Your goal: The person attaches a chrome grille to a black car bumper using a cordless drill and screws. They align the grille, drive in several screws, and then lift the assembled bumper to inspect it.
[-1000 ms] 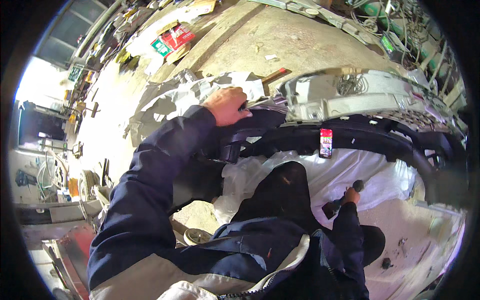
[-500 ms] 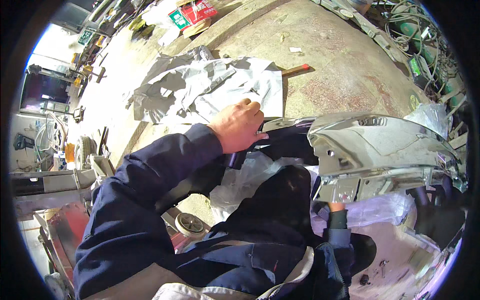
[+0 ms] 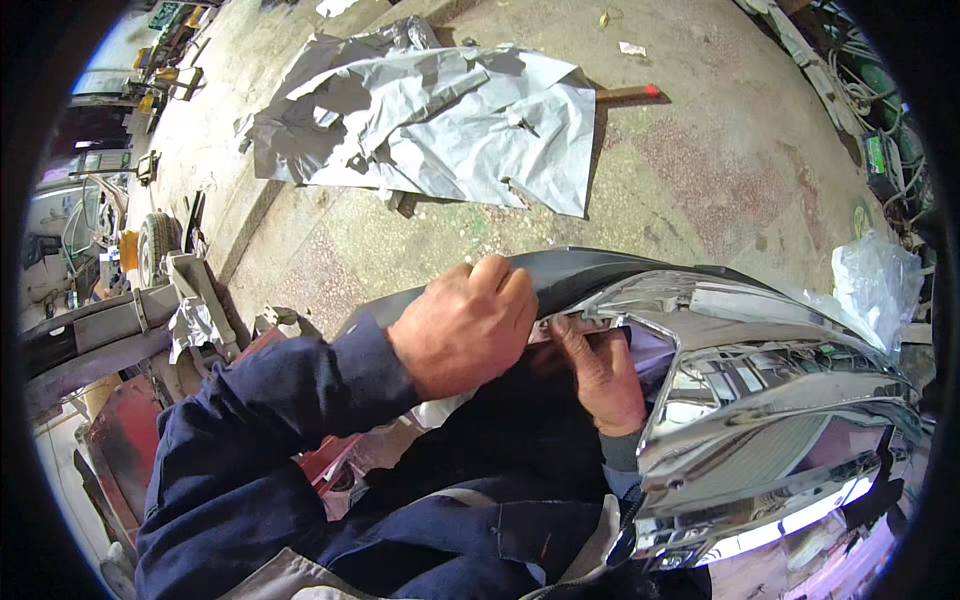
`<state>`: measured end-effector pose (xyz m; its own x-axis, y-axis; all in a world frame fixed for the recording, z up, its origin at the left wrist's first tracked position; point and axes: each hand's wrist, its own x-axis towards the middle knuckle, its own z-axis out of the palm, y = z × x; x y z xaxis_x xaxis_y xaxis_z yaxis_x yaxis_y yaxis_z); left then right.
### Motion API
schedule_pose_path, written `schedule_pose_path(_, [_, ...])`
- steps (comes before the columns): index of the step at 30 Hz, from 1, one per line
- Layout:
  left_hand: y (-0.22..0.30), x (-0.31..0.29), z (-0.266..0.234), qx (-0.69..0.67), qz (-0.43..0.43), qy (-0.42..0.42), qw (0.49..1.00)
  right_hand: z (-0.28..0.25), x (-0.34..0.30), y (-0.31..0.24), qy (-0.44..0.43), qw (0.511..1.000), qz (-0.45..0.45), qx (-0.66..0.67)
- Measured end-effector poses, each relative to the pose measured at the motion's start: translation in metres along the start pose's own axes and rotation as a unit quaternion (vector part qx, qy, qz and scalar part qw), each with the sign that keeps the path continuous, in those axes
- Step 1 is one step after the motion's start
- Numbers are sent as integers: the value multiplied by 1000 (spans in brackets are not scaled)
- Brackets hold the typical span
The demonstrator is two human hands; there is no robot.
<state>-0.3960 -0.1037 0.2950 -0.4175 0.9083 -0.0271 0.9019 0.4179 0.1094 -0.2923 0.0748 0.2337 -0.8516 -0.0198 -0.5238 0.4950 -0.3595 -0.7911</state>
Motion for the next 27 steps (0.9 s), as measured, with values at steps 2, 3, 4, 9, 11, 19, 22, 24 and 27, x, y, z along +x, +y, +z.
schedule_pose_path(2, [7,-3,-1,-12,-13,4,1000,4,-6,-5,-7,1000,25,16])
schedule_pose_path(3, [10,-5,-2,-24,-17,-6,1000,9,-8,-6,18,999,23,41])
schedule_pose_path(4, [14,-8,-4,-36,-23,-18,999,16,-12,-6,44,996,16,81])
schedule_pose_path(9, [22,-15,-7,-42,-14,-39,998,27,-21,4,22,970,42,239])
schedule_pose_path(11, [23,-16,-8,-53,-21,-49,997,27,-24,12,17,972,53,230])
schedule_pose_path(19, [19,-7,-13,-165,-149,-106,969,24,-23,17,9,978,91,187])
schedule_pose_path(22, [18,-4,-13,-173,-161,-113,965,22,-20,16,-22,990,72,119])
schedule_pose_path(24, [18,-3,-12,-173,-162,-98,967,18,-18,16,-29,988,85,127])
schedule_pose_path(27, [17,-1,-10,-172,-160,-74,969,12,-16,17,-51,981,116,147])
